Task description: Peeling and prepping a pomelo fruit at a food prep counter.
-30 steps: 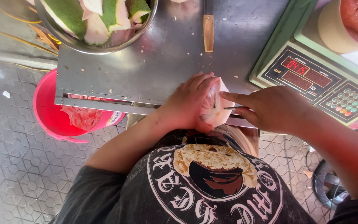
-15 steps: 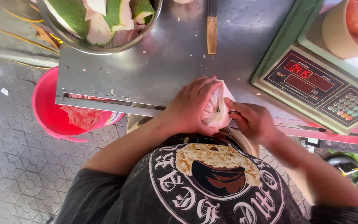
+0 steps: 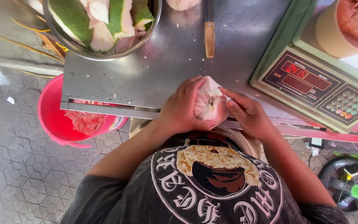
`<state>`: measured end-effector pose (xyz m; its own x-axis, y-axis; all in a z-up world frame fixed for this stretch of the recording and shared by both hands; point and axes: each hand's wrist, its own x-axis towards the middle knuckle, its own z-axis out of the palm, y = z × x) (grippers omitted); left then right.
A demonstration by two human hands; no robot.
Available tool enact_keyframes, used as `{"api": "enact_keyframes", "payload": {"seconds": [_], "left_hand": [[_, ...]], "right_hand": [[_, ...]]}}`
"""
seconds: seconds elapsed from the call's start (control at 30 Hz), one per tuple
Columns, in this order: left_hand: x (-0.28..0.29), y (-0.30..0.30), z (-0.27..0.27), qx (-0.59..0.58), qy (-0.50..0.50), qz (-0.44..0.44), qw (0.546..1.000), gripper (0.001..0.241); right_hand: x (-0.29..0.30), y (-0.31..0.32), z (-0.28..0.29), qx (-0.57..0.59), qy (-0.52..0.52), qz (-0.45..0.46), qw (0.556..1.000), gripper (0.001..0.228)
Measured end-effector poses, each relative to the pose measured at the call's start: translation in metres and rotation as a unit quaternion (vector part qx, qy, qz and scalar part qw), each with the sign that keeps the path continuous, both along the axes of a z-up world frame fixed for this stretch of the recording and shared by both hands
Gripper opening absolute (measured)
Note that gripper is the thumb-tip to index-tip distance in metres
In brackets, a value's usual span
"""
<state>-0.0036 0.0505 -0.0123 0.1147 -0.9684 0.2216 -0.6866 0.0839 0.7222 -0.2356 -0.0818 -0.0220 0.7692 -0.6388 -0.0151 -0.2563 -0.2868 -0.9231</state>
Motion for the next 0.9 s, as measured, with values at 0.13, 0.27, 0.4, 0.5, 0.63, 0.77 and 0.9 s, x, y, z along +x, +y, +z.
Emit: {"api": "enact_keyframes", "payload": {"seconds": [0.13, 0.27, 0.4, 0.5, 0.63, 0.77, 0.9], "left_hand": [[0.010, 0.009, -0.001, 0.036, 0.006, 0.054, 0.998, 0.119], [0.019, 0.016, 0.003, 0.148, 0.027, 0.130, 0.980, 0.116], [0.039, 0.007, 0.009, 0.152, 0.017, 0.118, 0.981, 0.109], [0.061, -0.013, 0.000, 0.097, -0.075, 0.046, 0.991, 0.087], [0.075, -0.033, 0.006, 0.143, 0.102, -0.129, 0.976, 0.092], [0.069, -0.032, 0.002, 0.107, 0.009, -0.095, 0.990, 0.056], [0.065, -0.032, 0.001, 0.084, -0.027, -0.057, 0.994, 0.027]], "right_hand": [[0.011, -0.017, 0.011, 0.029, 0.089, -0.016, 0.995, 0.041], [0.017, -0.035, -0.028, -0.183, 0.163, -0.072, 0.967, 0.034], [0.028, -0.026, -0.018, -0.358, 0.090, -0.002, 0.929, 0.038], [0.050, 0.011, 0.017, -0.248, 0.014, 0.083, 0.965, 0.094], [0.085, 0.048, 0.036, -0.312, 0.082, 0.023, 0.946, 0.126], [0.083, 0.044, 0.028, -0.309, 0.079, 0.021, 0.948, 0.119], [0.082, 0.041, 0.022, -0.320, 0.066, 0.034, 0.945, 0.117]]}}
